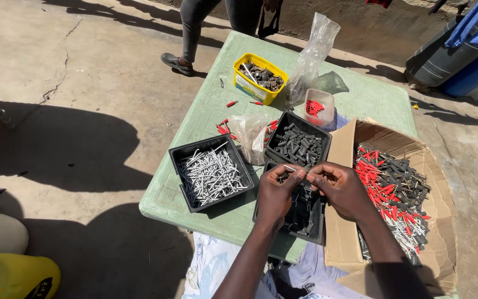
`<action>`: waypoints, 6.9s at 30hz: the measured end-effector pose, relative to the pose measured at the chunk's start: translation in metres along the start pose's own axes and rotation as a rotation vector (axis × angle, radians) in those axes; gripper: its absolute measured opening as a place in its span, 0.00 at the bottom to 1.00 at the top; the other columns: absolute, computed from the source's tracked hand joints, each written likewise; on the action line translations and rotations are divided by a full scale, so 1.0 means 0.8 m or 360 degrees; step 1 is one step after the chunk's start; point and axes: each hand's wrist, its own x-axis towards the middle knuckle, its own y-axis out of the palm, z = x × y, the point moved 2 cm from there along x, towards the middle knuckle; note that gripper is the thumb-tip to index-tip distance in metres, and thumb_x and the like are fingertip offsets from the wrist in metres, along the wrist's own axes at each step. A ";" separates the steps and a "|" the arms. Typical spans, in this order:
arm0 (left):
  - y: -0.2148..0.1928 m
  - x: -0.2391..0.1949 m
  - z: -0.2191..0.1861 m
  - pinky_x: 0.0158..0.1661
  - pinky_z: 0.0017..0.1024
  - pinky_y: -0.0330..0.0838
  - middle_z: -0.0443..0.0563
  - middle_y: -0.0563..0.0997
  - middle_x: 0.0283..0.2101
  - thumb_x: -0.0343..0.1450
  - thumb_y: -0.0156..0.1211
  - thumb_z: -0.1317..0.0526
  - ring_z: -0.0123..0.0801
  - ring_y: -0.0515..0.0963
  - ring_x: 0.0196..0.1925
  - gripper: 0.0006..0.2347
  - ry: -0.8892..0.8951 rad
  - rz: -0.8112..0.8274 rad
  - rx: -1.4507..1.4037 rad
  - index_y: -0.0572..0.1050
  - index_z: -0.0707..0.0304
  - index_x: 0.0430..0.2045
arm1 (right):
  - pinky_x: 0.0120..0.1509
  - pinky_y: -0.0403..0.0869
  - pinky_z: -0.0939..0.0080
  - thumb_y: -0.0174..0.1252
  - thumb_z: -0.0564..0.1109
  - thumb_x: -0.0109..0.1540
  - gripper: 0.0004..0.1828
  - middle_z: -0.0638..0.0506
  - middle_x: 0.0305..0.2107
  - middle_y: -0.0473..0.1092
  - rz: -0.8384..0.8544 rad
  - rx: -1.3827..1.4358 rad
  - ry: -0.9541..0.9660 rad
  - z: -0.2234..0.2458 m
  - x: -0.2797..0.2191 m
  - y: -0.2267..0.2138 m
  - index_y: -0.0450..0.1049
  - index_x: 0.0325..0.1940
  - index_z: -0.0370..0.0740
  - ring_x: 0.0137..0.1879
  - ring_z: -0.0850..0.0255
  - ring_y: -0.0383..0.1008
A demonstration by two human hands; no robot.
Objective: Assembling screws and plastic wall plugs by manually inserting the screws into the anchors
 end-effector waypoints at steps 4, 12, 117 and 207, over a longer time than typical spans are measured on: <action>0.000 -0.001 0.006 0.37 0.20 0.68 0.48 0.80 0.23 0.71 0.69 0.61 0.18 0.69 0.29 0.04 0.0010 -0.0003 0.0002 0.86 0.59 0.30 | 0.31 0.72 0.71 0.61 0.39 0.64 0.06 0.46 0.17 0.78 0.0039 -0.0062 0.0013 0.005 0.000 0.006 0.83 0.37 0.36 0.24 0.68 0.71; 0.001 -0.004 -0.019 0.41 0.22 0.68 0.56 0.84 0.28 0.74 0.63 0.61 0.24 0.72 0.35 0.10 0.0027 -0.0029 -0.0051 0.83 0.66 0.24 | 0.30 0.69 0.71 0.61 0.39 0.64 0.07 0.45 0.16 0.74 0.0053 -0.0043 0.0015 0.002 0.003 0.005 0.84 0.38 0.35 0.22 0.67 0.67; 0.025 0.016 0.042 0.31 0.27 0.76 0.54 0.74 0.29 0.75 0.58 0.65 0.28 0.71 0.32 0.11 0.0332 0.0050 -0.0343 0.76 0.72 0.22 | 0.28 0.68 0.68 0.58 0.44 0.67 0.13 0.50 0.12 0.69 0.0237 0.0057 -0.0130 -0.027 0.019 0.000 0.76 0.28 0.39 0.19 0.67 0.64; -0.009 0.023 0.043 0.38 0.32 0.74 0.56 0.87 0.34 0.77 0.55 0.62 0.31 0.83 0.39 0.10 -0.0075 0.0001 0.0543 0.84 0.59 0.45 | 0.50 0.78 0.54 0.68 0.43 0.60 0.15 0.46 0.33 0.81 -0.0189 -0.0669 -0.0350 0.042 0.013 0.000 0.84 0.51 0.49 0.41 0.55 0.82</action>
